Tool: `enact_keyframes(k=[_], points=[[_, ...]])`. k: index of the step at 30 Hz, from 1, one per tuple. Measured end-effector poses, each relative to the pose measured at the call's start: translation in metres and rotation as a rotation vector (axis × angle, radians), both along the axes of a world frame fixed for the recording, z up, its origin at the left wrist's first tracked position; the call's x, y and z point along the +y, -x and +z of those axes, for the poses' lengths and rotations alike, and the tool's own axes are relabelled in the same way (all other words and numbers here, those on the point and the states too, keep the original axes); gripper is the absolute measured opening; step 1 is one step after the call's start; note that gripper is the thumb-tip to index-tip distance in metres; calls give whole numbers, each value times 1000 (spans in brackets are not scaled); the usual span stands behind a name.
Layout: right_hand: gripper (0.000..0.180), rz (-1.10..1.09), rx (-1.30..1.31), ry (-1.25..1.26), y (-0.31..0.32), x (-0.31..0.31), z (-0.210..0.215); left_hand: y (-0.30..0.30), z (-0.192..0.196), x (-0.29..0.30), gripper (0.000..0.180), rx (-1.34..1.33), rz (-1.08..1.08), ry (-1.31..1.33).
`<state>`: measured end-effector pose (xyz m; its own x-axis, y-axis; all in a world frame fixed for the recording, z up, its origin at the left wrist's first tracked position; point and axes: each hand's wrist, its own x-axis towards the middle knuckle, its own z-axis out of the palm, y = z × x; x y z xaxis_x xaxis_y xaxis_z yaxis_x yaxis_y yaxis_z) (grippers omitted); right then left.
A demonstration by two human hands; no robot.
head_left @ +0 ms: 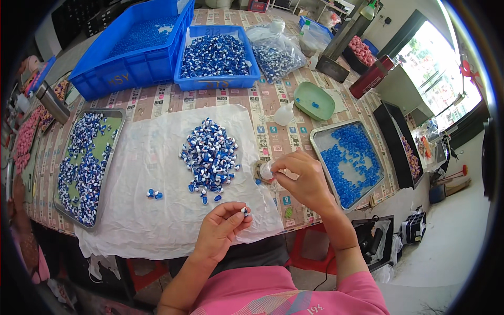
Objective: Manually assembling small blue and white plastic toy components at a factory workbench.
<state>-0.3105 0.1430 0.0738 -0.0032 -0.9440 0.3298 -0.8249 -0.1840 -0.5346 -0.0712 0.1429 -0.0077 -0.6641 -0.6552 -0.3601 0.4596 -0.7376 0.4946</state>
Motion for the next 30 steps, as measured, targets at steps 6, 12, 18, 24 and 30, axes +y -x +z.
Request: enact_keyframes(k=[6, 12, 18, 24, 30], points=[[18, 138, -214, -50, -28, 24, -5, 4, -7, -1, 21, 10, 33, -3], [17, 179, -364, -134, -40, 35, -20, 4, -14, -2, 23, 33, -23, 24], [16, 203, -376, -163, -39, 34, -32, 4, -18, -2, 24, 29, -35, 33], [16, 202, -421, -211, -37, 34, -35, 5, -22, -1, 23, 22, -43, 51], [15, 279, -436, -208, -31, 31, -35, 2, -24, -3, 21, 40, -64, 22]])
